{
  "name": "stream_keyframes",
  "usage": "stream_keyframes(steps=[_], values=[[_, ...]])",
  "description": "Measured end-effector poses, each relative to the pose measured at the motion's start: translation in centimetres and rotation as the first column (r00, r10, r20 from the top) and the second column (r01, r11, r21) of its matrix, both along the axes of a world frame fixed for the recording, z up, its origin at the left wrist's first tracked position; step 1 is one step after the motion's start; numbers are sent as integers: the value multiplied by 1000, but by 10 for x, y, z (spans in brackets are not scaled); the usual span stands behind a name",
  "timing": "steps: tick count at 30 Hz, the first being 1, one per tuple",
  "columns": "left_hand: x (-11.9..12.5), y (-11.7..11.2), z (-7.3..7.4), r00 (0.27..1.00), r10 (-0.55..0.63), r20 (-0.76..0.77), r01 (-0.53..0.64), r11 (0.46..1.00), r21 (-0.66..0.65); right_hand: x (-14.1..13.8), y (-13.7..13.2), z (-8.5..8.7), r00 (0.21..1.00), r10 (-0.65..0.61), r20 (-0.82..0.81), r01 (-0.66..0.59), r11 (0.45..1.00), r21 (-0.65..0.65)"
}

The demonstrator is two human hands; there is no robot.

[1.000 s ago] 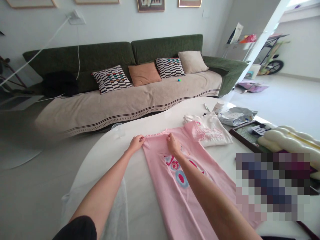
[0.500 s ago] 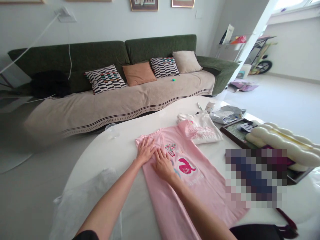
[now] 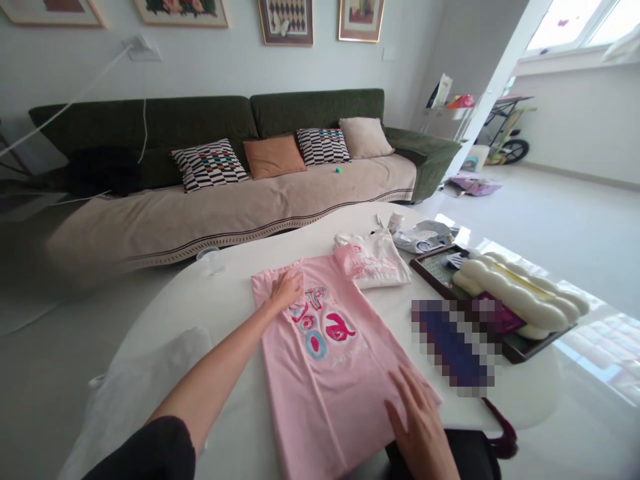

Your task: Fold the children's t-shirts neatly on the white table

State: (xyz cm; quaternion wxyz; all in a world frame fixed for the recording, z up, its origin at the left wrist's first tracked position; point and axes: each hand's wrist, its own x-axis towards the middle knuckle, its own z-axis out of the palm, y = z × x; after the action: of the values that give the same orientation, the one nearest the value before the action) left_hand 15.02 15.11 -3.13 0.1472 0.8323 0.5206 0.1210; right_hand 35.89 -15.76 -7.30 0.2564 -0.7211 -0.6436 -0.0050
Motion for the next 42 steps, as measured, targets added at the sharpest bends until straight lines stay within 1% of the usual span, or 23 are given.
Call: stream_keyframes(steps=[2,3,5,6,8,9,11,12,14,17,20,23,25,27,29,30,32,33,34,36,37,39,42], values=[[37,-4,5,999,0,32,-1,1000,20,25,6,4,987,-157,-30,159,985,63],[57,-6,6,999,1,45,-2,1000,25,34,9,5,979,-200,-32,202,977,66],[98,-8,7,998,8,68,-10,999,34,45,16,5,973,-232,-12,232,972,43],[116,-9,7,996,31,80,-33,999,28,48,18,4,971,-238,1,237,971,24],[145,-9,6,982,131,134,-128,991,-28,50,20,1,969,-246,22,246,969,-19],[155,-9,5,962,206,178,-195,978,-80,51,21,0,968,-249,24,249,968,-34],[166,-7,2,899,349,265,-304,932,-195,51,21,-2,970,-243,0,243,968,-60],[169,-5,0,869,394,298,-333,913,-238,51,21,-2,971,-238,-23,236,969,-73],[170,2,-4,830,438,345,-351,891,-287,51,22,1,970,-231,-82,223,970,-95],[166,16,-7,777,471,418,-338,872,-354,50,23,10,955,-219,-198,202,974,-103],[150,26,-4,683,513,519,-301,846,-440,42,21,26,925,-183,-333,156,982,-105],[113,24,0,560,519,646,-219,845,-488,28,15,41,911,-93,-401,68,995,-76],[79,15,0,463,511,724,-173,854,-491,15,9,44,917,43,-396,-62,998,-34],[45,6,-2,364,510,779,-151,858,-491,1,2,41,912,209,-354,-227,974,-11],[20,-1,-7,285,515,808,-147,857,-494,-13,-4,32,898,335,-287,-357,934,-29],[11,-2,-10,251,519,817,-142,855,-499,-18,-7,26,896,369,-248,-392,918,-51],[2,-2,-13,194,541,818,-82,840,-536,-26,-13,14,903,393,-172,-413,905,-100],[1,-1,-15,190,569,800,-33,819,-574,-29,-15,9,911,389,-137,-405,907,-116],[0,1,-15,206,604,770,13,785,-620,-31,-17,4,920,379,-103,-390,912,-128],[0,6,-15,277,669,689,58,705,-707,-33,-20,-1,938,345,-43,-347,927,-138],[0,8,-14,316,690,651,46,675,-737,-33,-21,-2,945,326,-20,-326,935,-139],[-3,12,-11,356,707,611,15,649,-760,-34,-23,-1,953,304,5,-300,943,-140],[-14,17,-6,385,704,596,-2,647,-763,-37,-23,5,949,317,5,-313,939,-140]])
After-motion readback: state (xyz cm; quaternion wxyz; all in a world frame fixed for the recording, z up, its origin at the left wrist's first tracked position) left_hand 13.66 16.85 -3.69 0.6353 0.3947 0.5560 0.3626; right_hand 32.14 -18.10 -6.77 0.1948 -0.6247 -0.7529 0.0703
